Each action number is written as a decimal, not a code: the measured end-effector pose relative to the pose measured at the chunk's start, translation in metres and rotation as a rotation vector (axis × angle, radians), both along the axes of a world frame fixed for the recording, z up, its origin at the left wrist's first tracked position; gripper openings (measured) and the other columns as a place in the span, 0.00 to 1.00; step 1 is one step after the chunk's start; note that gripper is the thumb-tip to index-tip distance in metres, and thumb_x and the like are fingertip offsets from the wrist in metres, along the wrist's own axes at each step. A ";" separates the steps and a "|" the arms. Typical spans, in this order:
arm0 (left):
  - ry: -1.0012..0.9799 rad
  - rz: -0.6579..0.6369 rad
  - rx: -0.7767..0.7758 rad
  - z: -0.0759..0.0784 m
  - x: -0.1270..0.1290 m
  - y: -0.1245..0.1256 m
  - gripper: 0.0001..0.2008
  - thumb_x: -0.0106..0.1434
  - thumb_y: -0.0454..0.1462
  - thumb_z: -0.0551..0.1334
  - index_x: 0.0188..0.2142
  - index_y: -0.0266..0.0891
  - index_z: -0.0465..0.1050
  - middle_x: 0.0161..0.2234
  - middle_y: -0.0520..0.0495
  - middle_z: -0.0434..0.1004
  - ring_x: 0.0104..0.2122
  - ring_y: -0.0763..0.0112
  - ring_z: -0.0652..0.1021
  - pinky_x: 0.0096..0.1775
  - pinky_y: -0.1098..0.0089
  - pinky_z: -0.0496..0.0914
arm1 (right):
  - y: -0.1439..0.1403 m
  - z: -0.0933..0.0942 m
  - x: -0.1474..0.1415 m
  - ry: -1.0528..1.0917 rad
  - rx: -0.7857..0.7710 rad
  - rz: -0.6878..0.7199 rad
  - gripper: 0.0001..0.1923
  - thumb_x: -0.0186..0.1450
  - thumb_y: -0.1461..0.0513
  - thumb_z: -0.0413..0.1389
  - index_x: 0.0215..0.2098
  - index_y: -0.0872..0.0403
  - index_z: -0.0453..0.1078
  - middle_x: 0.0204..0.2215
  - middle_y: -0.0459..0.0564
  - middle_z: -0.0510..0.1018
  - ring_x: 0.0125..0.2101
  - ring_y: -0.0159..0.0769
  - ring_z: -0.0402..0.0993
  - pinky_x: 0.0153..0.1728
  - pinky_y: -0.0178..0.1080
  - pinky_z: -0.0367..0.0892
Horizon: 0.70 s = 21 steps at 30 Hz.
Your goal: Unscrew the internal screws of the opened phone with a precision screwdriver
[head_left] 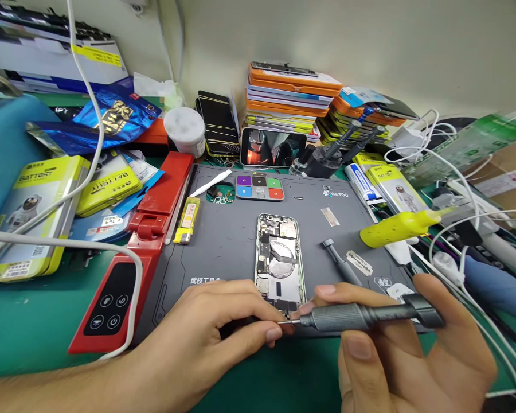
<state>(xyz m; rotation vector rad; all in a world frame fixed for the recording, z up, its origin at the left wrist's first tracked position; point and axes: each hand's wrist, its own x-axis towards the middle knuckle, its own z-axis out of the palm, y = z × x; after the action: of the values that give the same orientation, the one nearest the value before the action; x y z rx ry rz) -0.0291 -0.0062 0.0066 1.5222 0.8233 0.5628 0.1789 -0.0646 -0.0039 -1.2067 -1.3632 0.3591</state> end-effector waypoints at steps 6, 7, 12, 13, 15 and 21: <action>-0.015 -0.002 -0.005 -0.001 0.001 0.000 0.08 0.76 0.39 0.67 0.42 0.47 0.87 0.38 0.57 0.85 0.38 0.74 0.82 0.41 0.76 0.69 | 0.001 0.000 -0.005 0.054 0.040 -0.012 0.32 0.72 0.69 0.61 0.72 0.49 0.64 0.42 0.51 0.88 0.33 0.38 0.87 0.30 0.39 0.85; -0.018 -0.003 -0.005 -0.001 0.001 0.000 0.07 0.76 0.39 0.67 0.42 0.47 0.87 0.38 0.57 0.85 0.38 0.74 0.82 0.41 0.76 0.69 | 0.001 0.000 -0.006 0.068 0.048 -0.012 0.32 0.72 0.70 0.60 0.72 0.49 0.64 0.42 0.50 0.88 0.34 0.37 0.87 0.32 0.39 0.85; -0.035 -0.002 0.002 -0.001 0.000 -0.001 0.08 0.76 0.37 0.68 0.45 0.50 0.88 0.38 0.57 0.85 0.37 0.74 0.81 0.40 0.77 0.69 | 0.002 0.000 -0.006 0.077 0.037 0.000 0.32 0.72 0.71 0.60 0.72 0.49 0.64 0.43 0.49 0.88 0.35 0.34 0.87 0.37 0.36 0.86; -0.039 -0.005 0.004 -0.001 0.000 -0.001 0.08 0.76 0.37 0.67 0.46 0.51 0.88 0.38 0.57 0.85 0.37 0.74 0.81 0.41 0.77 0.69 | 0.002 0.000 -0.006 0.067 0.032 0.002 0.32 0.72 0.71 0.60 0.72 0.49 0.64 0.43 0.49 0.88 0.35 0.34 0.88 0.37 0.36 0.86; -0.049 -0.010 0.007 0.000 -0.001 -0.001 0.09 0.77 0.37 0.67 0.47 0.53 0.88 0.38 0.57 0.86 0.38 0.75 0.81 0.42 0.77 0.69 | 0.001 0.001 -0.005 0.050 0.029 0.007 0.33 0.72 0.71 0.59 0.73 0.49 0.63 0.43 0.49 0.88 0.35 0.35 0.88 0.37 0.36 0.86; -0.048 -0.012 0.025 -0.001 -0.002 0.000 0.10 0.76 0.35 0.68 0.48 0.52 0.88 0.38 0.58 0.86 0.38 0.76 0.82 0.42 0.79 0.70 | 0.001 0.003 -0.006 0.095 0.009 0.037 0.33 0.73 0.72 0.57 0.73 0.47 0.62 0.43 0.47 0.87 0.33 0.32 0.86 0.40 0.35 0.86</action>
<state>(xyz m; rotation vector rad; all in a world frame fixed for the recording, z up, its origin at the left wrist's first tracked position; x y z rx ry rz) -0.0311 -0.0063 0.0054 1.5299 0.7726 0.6005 0.1731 -0.0632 -0.0011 -1.1447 -1.3049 0.4308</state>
